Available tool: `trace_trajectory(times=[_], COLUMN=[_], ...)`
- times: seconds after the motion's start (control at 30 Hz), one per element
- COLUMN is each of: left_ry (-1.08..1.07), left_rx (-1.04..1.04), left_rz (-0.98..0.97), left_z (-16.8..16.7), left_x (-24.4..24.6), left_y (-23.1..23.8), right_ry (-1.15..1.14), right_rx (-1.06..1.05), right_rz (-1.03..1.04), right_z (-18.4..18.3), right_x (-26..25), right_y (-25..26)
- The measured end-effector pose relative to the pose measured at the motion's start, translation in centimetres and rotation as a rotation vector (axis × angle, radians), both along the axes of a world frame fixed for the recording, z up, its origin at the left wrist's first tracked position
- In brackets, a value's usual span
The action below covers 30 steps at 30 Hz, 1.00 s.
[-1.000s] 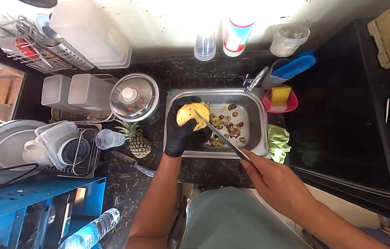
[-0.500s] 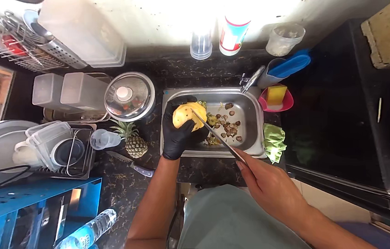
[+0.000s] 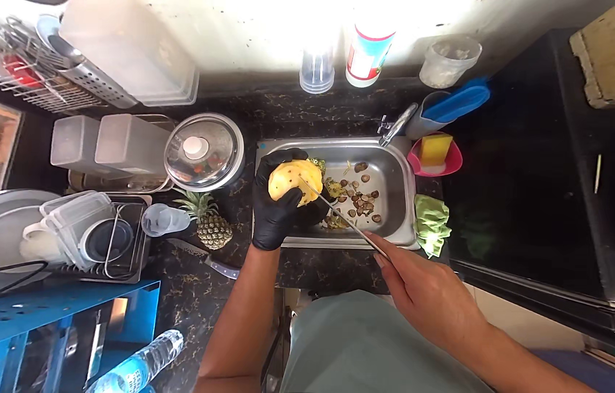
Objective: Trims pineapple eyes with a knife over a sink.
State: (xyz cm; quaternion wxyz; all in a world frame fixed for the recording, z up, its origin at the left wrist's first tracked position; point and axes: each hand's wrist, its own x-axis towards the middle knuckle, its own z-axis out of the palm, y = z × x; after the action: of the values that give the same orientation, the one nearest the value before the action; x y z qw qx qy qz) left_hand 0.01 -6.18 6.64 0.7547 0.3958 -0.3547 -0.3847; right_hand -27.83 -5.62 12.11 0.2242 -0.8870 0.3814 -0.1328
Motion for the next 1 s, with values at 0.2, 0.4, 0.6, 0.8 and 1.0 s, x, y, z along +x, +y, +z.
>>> trace_trajectory(times=[0.2, 0.4, 0.6, 0.8, 1.0], left_ry=[-0.064, -0.054, -0.143, -0.238, -0.247], left_rx=[0.037, 0.021, 0.101, 0.036, 0.007], left_rz=[-0.015, 0.000, -0.053, -0.317, -0.408], left_z=[0.2, -0.6, -1.0, 0.4, 1.1], left_x=[-0.9, -1.6, -0.1, 1.8, 2.1], left_y=[0.0, -0.3, 0.1, 0.0, -0.2], right_ry=[-0.008, 0.005, -0.013, -0.092, -0.092], right_rx=[0.005, 0.051, 0.104, 0.625, 0.774], right_rz=[-0.009, -0.014, -0.111, 0.026, 0.057], right_z=[-0.2, -0.2, 1.2, 2.5, 2.3], right_x=[0.0, 0.3, -0.8, -2.2, -2.1], right_y=[0.0, -0.2, -1.4, -1.8, -1.5])
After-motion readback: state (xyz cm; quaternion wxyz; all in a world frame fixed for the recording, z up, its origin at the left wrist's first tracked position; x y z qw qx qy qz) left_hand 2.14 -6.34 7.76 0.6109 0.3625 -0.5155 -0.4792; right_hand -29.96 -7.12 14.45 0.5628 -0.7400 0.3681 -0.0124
